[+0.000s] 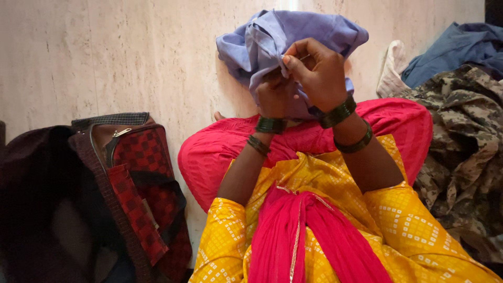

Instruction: The person picks up a light-blue shirt from a pile, fastens the buttons, spreads it flat on the floor, and folds it.

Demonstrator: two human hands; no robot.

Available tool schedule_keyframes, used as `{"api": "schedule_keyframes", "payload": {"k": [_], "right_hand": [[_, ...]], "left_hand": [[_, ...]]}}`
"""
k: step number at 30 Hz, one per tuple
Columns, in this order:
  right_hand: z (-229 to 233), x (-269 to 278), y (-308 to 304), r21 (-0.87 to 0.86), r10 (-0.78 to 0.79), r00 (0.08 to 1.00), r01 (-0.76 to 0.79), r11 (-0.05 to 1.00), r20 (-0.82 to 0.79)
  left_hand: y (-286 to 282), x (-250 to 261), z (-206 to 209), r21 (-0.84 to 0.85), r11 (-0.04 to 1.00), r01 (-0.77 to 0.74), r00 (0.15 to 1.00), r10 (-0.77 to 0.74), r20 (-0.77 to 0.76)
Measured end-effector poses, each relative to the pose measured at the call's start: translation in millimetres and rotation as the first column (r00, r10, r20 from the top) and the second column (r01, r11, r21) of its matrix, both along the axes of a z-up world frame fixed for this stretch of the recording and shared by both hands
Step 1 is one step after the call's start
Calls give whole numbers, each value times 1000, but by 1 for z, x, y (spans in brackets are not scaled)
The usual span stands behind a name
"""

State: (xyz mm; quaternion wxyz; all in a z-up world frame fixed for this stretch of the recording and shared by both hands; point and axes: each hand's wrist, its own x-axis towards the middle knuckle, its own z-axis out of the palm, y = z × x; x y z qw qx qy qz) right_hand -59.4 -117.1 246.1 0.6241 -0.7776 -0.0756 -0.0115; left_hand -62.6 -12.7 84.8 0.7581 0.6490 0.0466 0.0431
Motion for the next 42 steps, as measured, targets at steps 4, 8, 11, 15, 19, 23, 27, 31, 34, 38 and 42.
{"api": "schedule_keyframes", "payload": {"k": [4, 8, 11, 15, 19, 23, 27, 31, 34, 38, 42], "right_hand": [[0, -2, 0, 20, -3, 1000, 3, 1000, -1], [0, -1, -1, 74, -9, 1000, 11, 997, -27], [-5, 2, -3, 44, -20, 999, 21, 999, -28], [-26, 9, -4, 169, 32, 999, -31, 985, 1], [-46, -7, -6, -238, -46, 916, 152, 959, 400], [-69, -21, -8, -410, 72, 840, 186, 893, 538], [-92, -15, -16, -300, -68, 950, 163, 940, 304], [-89, -7, -25, -54, -113, 986, 107, 993, -125], [-77, -1, -22, -144, 65, 945, -19, 989, 320], [-79, -12, -15, 41, 52, 998, -53, 998, 43], [-127, -6, -23, -127, -132, 989, 139, 982, 60]], "left_hand": [[-3, -13, 37, 170, 955, -245, 961, 216, 171], [0, -17, 77, 403, 709, -579, 781, 341, 523], [18, -5, 66, 561, 566, -605, 757, 191, 624], [14, -10, 28, 365, 894, -262, 936, 143, 322], [25, 10, -6, 172, 964, -203, 969, 172, 178], [32, 17, -26, -261, 963, -66, 997, 51, -63], [40, 14, -23, -345, 935, 80, 996, -89, -12], [40, 17, -14, -308, 933, 188, 982, -170, 85], [35, 11, -13, -252, 961, 116, 993, -114, 21], [37, 14, -20, -253, 966, 54, 998, -60, -18], [36, 15, -19, -236, 968, 82, 996, -88, -19]]}}
